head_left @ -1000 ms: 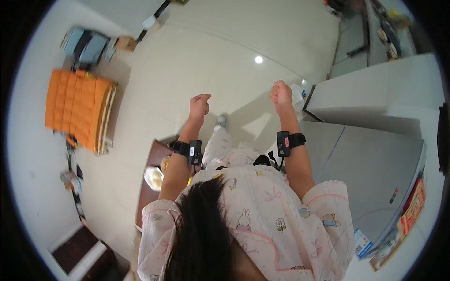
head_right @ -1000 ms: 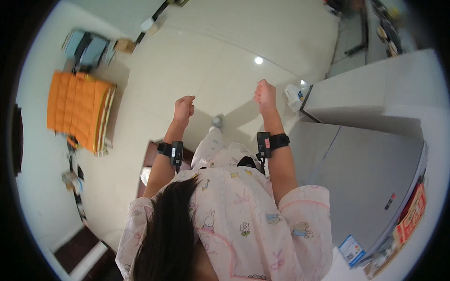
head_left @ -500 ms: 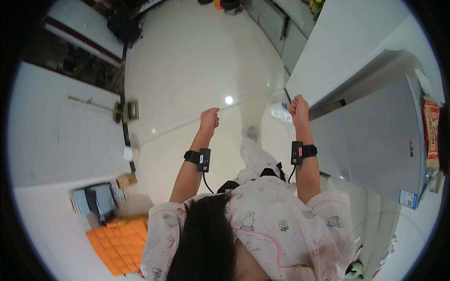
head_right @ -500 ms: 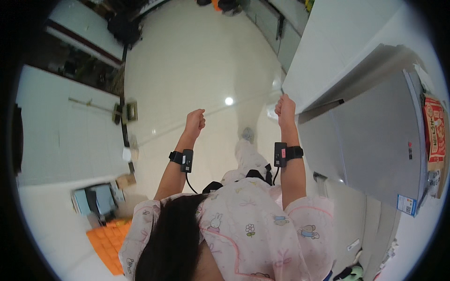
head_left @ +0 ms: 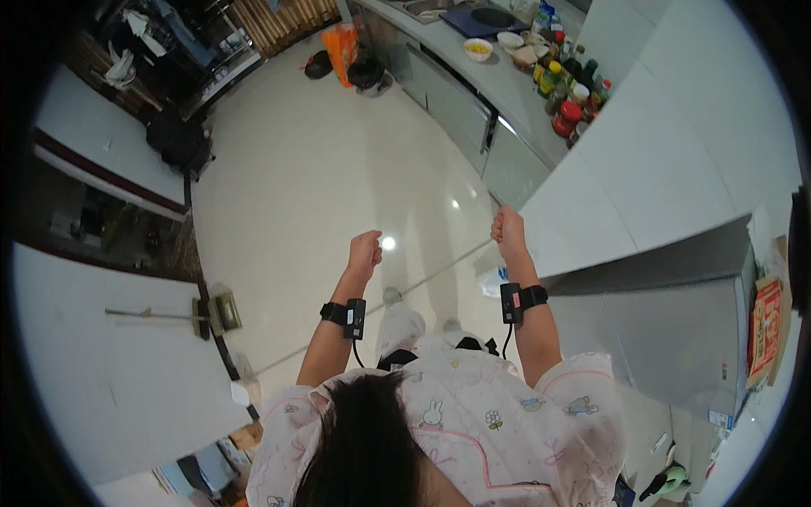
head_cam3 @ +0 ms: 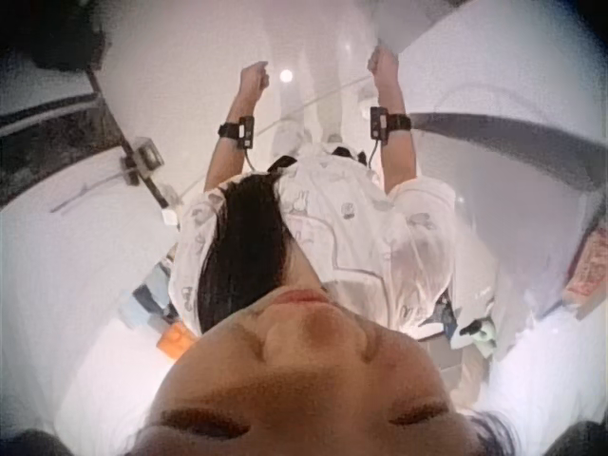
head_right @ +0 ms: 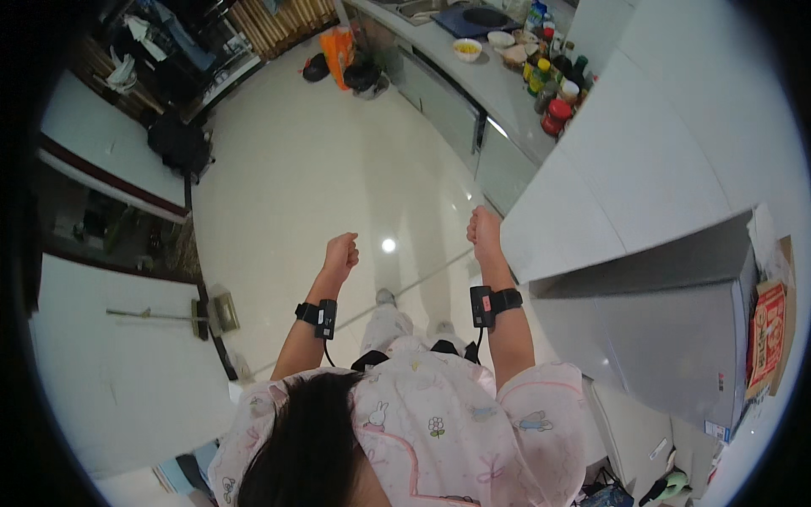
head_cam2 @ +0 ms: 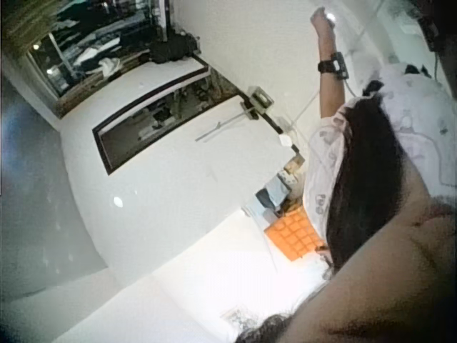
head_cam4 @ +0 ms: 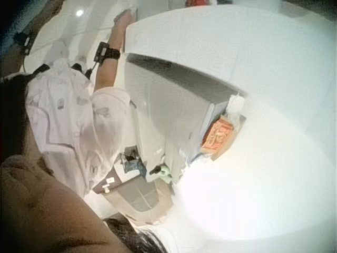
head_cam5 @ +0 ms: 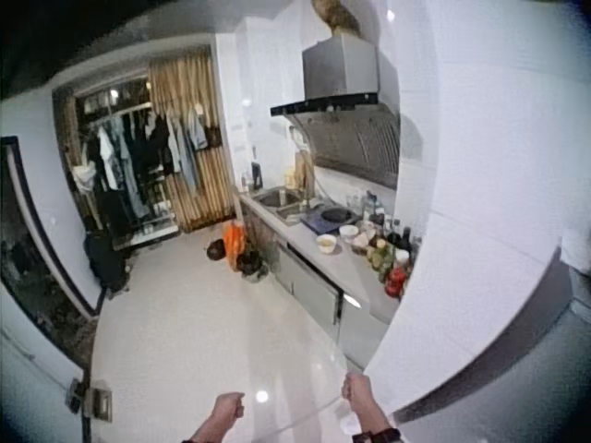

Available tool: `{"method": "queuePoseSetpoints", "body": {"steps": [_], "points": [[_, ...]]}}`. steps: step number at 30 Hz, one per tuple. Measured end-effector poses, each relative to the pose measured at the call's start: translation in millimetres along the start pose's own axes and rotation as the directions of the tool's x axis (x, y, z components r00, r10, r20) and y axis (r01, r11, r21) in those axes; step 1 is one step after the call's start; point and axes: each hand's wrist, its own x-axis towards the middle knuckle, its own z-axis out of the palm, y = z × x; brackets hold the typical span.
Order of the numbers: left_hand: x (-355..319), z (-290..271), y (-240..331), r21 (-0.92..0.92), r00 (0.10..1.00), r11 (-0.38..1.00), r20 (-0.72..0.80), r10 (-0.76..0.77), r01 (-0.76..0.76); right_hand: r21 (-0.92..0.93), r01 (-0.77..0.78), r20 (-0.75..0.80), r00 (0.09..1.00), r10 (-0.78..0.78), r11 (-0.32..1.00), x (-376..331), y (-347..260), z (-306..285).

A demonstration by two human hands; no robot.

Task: The person carries a bowl of food from a dining table to a kitchen counter, places another bowl into a refrigerator, covers a bowl with a lid on the dining table, and moves a plate with bread to the table.

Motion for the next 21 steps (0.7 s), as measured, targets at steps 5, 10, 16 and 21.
{"method": "queuePoseSetpoints", "body": {"steps": [5,10,16,21], "points": [[152.1,-19.8,92.2,0.043,0.994,0.999,0.112,0.009,-0.014,0.051,0.057,-0.043,0.998,-0.055,0.997,101.0,-11.3,109.1],[282.8,-1.5,203.5,0.215,0.964,0.977,0.262,-0.046,-0.012,0.083,0.093,-0.191,0.979,-0.075,0.992,193.8,-18.3,183.1],[444.0,50.0,319.2,0.248,0.914,0.962,0.406,0.004,-0.115,0.129,0.148,-0.362,0.928,-0.092,0.981,312.7,-56.5,229.8],[591.9,69.7,364.1,0.376,0.942,0.927,0.314,-0.116,-0.011,0.161,0.103,-0.442,0.897,-0.021,0.982,446.8,-72.7,261.2]]}}
